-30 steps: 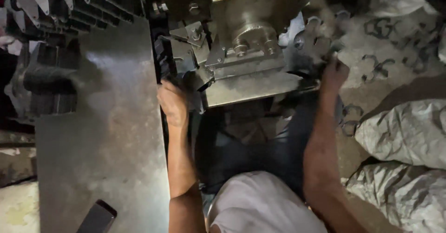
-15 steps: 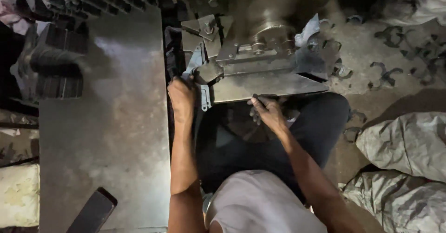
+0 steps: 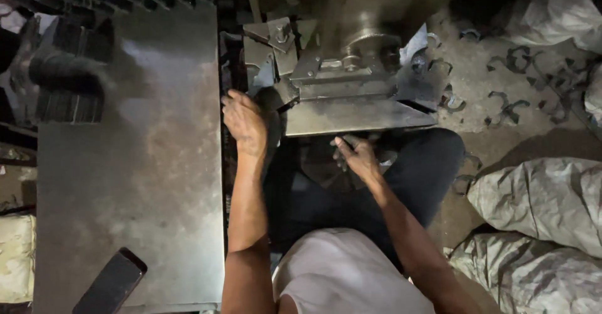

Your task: Operating a metal stamping or punching machine to process small metal components.

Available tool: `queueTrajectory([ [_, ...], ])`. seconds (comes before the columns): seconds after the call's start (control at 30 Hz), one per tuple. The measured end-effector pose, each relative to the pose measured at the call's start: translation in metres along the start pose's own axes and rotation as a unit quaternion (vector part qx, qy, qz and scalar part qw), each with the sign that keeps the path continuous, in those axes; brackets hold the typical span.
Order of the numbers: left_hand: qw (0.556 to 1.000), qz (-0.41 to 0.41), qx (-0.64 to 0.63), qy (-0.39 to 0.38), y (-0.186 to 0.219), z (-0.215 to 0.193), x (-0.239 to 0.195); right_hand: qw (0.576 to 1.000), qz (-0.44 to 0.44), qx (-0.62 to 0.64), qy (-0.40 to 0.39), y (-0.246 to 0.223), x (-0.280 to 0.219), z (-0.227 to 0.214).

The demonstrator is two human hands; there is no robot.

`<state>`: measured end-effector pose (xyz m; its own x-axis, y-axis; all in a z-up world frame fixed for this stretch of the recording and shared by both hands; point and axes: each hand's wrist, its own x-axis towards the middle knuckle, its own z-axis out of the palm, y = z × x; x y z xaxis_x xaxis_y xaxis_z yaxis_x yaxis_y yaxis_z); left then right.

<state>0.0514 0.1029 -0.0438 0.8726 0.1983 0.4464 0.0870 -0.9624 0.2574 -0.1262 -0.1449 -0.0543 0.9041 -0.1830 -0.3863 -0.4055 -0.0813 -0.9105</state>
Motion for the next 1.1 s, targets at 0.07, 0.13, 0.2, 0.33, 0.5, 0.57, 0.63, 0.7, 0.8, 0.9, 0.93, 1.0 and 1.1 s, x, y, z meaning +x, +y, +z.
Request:
queueTrajectory([
  [0.07, 1.000, 0.021, 0.002, 0.015, 0.012, -0.045, 0.014, 1.000, -0.003, 0.008, 0.006, -0.002, -0.006, 0.000],
  [0.13, 0.998, 0.045, 0.002, 0.035, 0.023, -0.080, 0.023, 1.000, -0.010, 0.017, 0.015, -0.005, -0.006, -0.003],
  [0.2, 0.938, 0.051, -0.325, -0.114, 0.028, -0.106, 0.021, 0.995, -0.020, 0.076, -0.065, -0.003, -0.008, -0.006],
  [0.33, 0.889, 0.055, -0.430, -0.147, 0.055, -0.101, -0.017, 0.980, 0.019, 0.166, -0.107, -0.023, -0.029, 0.002],
  [0.5, 0.713, -0.145, -0.638, -0.251, 0.087, -0.050, -0.069, 0.969, 0.067, 0.237, -0.015, -0.063, -0.031, 0.020],
  [0.57, 0.679, -0.203, -0.653, -0.269, 0.094, -0.044, -0.066, 0.972, 0.085, 0.220, -0.015, -0.063, -0.017, 0.016],
  [0.63, 0.640, -0.256, -0.666, -0.286, 0.100, -0.037, -0.063, 0.974, 0.099, 0.204, -0.015, -0.070, 0.001, 0.012],
  [0.7, 0.575, -0.297, -0.716, -0.262, 0.106, -0.032, -0.058, 0.966, 0.107, 0.234, -0.017, -0.082, 0.022, 0.009],
  [0.8, 0.588, -0.247, -0.739, -0.216, 0.106, -0.022, -0.056, 0.968, 0.111, 0.225, -0.032, -0.097, 0.018, 0.007],
  [0.9, 0.665, -0.240, -0.664, -0.244, 0.100, -0.045, -0.065, 0.968, 0.096, 0.228, -0.042, -0.096, 0.022, 0.005],
  [0.93, 0.663, -0.242, -0.664, -0.246, 0.099, -0.048, -0.071, 0.968, 0.097, 0.227, -0.041, -0.092, 0.023, 0.005],
  [1.0, 0.752, -0.198, -0.597, -0.197, 0.100, -0.053, -0.077, 0.960, 0.113, 0.253, -0.048, -0.087, 0.027, 0.003],
  [1.1, 0.694, -0.168, -0.677, -0.179, 0.098, -0.059, -0.094, 0.970, 0.082, 0.222, -0.056, -0.101, 0.021, 0.004],
])
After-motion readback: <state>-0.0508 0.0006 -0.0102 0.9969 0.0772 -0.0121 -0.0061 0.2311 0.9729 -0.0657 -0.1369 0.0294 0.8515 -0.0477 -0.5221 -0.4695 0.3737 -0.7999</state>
